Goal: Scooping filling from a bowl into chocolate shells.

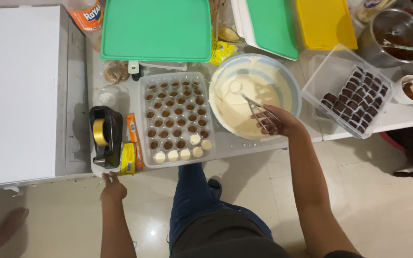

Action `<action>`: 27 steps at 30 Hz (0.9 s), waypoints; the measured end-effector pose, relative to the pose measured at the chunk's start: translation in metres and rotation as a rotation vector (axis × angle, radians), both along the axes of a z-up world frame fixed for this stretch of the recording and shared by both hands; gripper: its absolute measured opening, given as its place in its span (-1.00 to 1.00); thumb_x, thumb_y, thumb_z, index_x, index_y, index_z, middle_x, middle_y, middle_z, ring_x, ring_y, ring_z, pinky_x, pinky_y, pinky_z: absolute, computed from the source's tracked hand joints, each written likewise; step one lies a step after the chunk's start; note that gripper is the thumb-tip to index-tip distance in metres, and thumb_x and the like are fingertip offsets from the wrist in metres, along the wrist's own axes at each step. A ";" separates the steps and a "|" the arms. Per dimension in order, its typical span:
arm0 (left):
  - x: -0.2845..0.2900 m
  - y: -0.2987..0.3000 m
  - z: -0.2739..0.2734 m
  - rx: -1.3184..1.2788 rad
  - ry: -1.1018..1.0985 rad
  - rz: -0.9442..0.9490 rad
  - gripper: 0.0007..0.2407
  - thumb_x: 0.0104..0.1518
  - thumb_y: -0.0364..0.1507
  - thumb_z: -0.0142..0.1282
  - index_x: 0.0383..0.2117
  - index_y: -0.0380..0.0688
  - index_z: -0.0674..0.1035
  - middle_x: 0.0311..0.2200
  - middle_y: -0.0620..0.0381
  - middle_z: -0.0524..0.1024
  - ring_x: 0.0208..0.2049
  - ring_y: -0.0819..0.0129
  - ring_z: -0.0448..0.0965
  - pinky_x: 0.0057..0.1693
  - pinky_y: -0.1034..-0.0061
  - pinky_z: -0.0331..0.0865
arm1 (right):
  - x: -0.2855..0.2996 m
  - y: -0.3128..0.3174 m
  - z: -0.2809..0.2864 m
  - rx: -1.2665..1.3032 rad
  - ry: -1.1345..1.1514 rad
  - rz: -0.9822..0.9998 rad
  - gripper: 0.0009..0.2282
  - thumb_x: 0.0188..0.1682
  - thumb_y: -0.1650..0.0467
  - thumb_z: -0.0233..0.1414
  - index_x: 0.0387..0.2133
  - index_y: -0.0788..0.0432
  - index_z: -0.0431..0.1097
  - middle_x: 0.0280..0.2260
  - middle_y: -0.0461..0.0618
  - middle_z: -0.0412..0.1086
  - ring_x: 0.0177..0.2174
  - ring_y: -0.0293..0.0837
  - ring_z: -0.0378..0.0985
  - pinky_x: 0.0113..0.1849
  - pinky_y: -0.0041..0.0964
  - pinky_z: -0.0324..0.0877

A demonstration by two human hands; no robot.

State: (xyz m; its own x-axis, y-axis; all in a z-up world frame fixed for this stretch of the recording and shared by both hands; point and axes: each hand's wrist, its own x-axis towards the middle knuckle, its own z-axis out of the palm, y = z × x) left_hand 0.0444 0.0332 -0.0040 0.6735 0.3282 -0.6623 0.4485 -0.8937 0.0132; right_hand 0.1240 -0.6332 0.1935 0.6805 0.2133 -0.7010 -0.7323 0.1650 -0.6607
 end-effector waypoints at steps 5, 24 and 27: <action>0.001 0.012 -0.020 0.007 0.021 -0.029 -0.20 0.14 -0.47 -0.04 0.47 0.00 -0.29 0.53 0.06 -0.49 0.32 -0.11 0.33 0.29 0.02 0.35 | -0.085 0.036 0.018 -0.031 -0.067 -0.244 -0.44 0.17 0.05 -0.30 0.00 0.29 0.40 -0.42 0.09 0.45 -0.54 -0.15 0.47 -0.55 -0.35 0.36; -0.002 -0.011 0.067 -0.324 0.045 0.287 -0.08 0.18 -0.50 0.16 0.43 0.36 -0.39 0.54 0.12 -0.58 0.08 -0.21 0.62 -0.20 0.10 0.68 | -0.199 0.113 -0.025 0.114 -0.072 -0.361 -0.39 0.14 0.00 -0.38 0.16 0.17 0.32 -0.35 -0.01 0.42 -0.48 -0.19 0.47 -0.59 -0.38 0.12; -0.006 -0.007 0.063 -0.496 0.153 0.463 -0.06 0.22 -0.44 0.05 0.44 0.62 -0.51 0.35 -0.21 0.32 -0.02 -0.08 0.61 -0.19 0.06 0.63 | -0.207 0.113 -0.026 0.141 -0.073 -0.375 -0.40 0.15 0.00 -0.37 0.16 0.17 0.32 -0.36 -0.02 0.42 -0.48 -0.19 0.48 -0.59 -0.39 0.12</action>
State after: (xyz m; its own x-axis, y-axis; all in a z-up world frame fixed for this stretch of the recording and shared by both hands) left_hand 0.0387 0.0262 0.0595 0.4248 0.1930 -0.8845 0.8113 -0.5147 0.2773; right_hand -0.0828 -0.5200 0.1675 0.7765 0.0315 -0.6293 -0.5560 0.5043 -0.6607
